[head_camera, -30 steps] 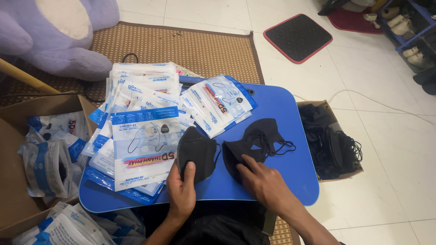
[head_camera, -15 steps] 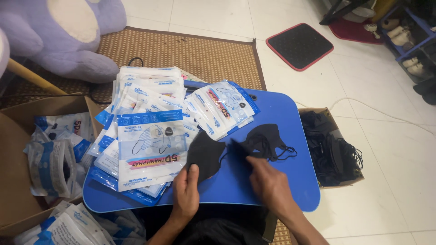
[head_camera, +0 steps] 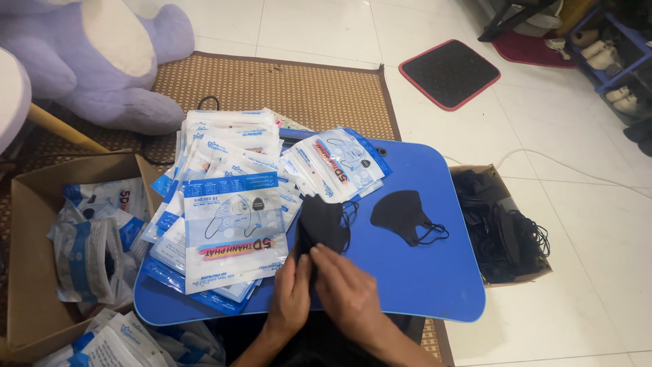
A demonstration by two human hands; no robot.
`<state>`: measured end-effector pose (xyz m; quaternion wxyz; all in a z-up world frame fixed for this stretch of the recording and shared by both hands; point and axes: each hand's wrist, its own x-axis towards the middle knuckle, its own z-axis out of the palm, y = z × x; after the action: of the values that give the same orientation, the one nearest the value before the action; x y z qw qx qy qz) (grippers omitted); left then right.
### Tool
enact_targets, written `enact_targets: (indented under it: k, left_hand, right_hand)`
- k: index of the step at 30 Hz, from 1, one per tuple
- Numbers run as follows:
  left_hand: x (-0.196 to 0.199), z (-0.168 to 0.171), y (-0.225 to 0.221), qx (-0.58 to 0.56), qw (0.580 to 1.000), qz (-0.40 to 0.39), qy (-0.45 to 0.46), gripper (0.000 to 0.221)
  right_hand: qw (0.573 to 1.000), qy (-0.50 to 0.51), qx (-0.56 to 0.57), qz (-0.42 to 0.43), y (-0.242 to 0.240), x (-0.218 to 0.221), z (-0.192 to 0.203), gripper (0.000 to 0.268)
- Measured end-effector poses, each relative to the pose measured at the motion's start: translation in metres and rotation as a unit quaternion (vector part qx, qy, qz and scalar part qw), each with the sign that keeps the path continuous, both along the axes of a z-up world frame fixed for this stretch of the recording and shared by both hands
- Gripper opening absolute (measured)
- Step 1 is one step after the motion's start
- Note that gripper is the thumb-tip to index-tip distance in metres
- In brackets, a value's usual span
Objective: Sorting and organizing individual black face masks and stacks of packaged white face masks on a small table.
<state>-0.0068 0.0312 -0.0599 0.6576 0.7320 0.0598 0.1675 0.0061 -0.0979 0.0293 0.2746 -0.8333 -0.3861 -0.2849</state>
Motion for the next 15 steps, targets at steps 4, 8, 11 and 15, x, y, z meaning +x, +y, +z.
enact_targets:
  k: [4, 8, 11, 15]
  left_hand:
    - [-0.005, 0.043, 0.011, -0.006, 0.998, -0.046, -0.051, 0.055]
    - [-0.001, 0.049, 0.014, -0.101, 0.986, -0.101, -0.086, 0.059]
    - [0.002, 0.045, 0.013, -0.130, 0.989, -0.066, -0.023, 0.050]
    - [0.006, 0.026, 0.010, -0.125, 0.990, -0.033, 0.063, 0.042]
  right_hand:
    - [0.999, -0.032, 0.001, -0.001, 0.013, -0.006, 0.006, 0.026]
    - [1.000, 0.011, 0.005, 0.021, 0.013, -0.005, 0.009, 0.035]
    - [0.996, 0.064, 0.014, 0.056, 0.007, -0.003, 0.008, 0.033]
    - [0.993, 0.097, 0.060, 0.044, -0.008, 0.011, 0.020, 0.026]
